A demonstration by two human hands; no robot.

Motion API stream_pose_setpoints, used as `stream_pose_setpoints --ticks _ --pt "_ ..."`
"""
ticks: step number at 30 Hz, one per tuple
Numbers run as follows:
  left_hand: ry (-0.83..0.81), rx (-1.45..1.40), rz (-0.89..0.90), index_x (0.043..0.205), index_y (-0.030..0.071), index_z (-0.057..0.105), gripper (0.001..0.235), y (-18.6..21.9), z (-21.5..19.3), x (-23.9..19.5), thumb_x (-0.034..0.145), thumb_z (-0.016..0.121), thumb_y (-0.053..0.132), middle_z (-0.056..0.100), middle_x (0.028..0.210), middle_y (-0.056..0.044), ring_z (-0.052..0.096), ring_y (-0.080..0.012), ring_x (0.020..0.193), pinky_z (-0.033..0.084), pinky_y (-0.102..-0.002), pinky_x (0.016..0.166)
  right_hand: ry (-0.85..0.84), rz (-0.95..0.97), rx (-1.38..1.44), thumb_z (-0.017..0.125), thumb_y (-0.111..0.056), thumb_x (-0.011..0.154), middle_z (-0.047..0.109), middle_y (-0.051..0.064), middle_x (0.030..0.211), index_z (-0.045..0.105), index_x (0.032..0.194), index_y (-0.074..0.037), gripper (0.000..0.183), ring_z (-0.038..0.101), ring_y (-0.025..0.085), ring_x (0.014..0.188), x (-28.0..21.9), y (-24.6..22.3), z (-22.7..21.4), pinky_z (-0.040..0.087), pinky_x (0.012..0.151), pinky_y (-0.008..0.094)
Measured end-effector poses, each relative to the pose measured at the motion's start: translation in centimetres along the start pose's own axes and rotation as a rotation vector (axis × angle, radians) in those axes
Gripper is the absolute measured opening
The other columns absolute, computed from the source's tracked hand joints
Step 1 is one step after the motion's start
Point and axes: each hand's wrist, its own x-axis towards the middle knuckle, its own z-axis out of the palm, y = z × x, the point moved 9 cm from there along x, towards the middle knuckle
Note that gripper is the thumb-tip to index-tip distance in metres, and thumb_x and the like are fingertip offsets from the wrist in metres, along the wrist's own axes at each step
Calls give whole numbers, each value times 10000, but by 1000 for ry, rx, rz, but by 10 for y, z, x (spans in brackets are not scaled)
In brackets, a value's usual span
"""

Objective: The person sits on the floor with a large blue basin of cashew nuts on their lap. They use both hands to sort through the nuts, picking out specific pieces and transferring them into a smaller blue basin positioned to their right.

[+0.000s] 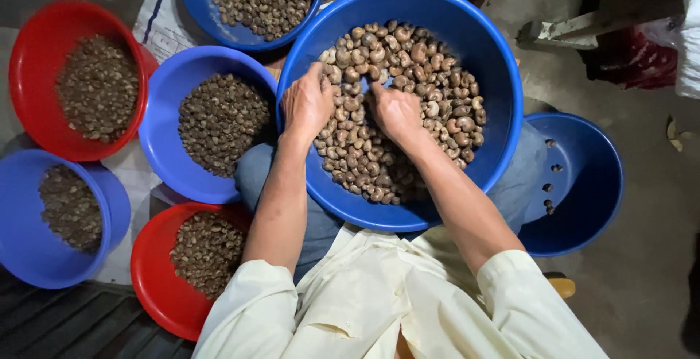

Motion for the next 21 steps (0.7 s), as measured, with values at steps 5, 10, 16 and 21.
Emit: stream_pose_setpoints --ticks 5,10,16,21 --pt "-23 96 -11 1092 157 606 201 -32 45 17 986 462 249 739 1059 -195 697 -500 1001 539 -652 889 -21 -5 -61 550 -395 985 757 135 814 636 1081 -204 230 761 410 859 -13 16 0 584 787 539" --pt "37 98 56 1108 185 632 223 -34 68 33 973 460 230 739 1035 -214 712 -518 910 550 -664 784 135 66 89 525 -451 1041 724 274 837 601 1162 -188 299 715 524 880 16 31 -42 523 787 656" --pt "197 201 164 1347 -30 539 365 -3 40 35 984 547 1 598 608 -49 562 -188 496 497 -361 466 259 -99 -63 535 -80 995 718 224 766 455 1439 -64 451 681 411 585 34 2 -97 512 503 589" --pt "117 134 90 1389 79 496 366 -29 77 53 1027 450 115 710 1007 -277 715 -519 890 548 -670 753 243 -115 120 520 -220 1124 649 350 1071 384 1464 -18 418 693 535 802 27 24 -65 536 646 671"
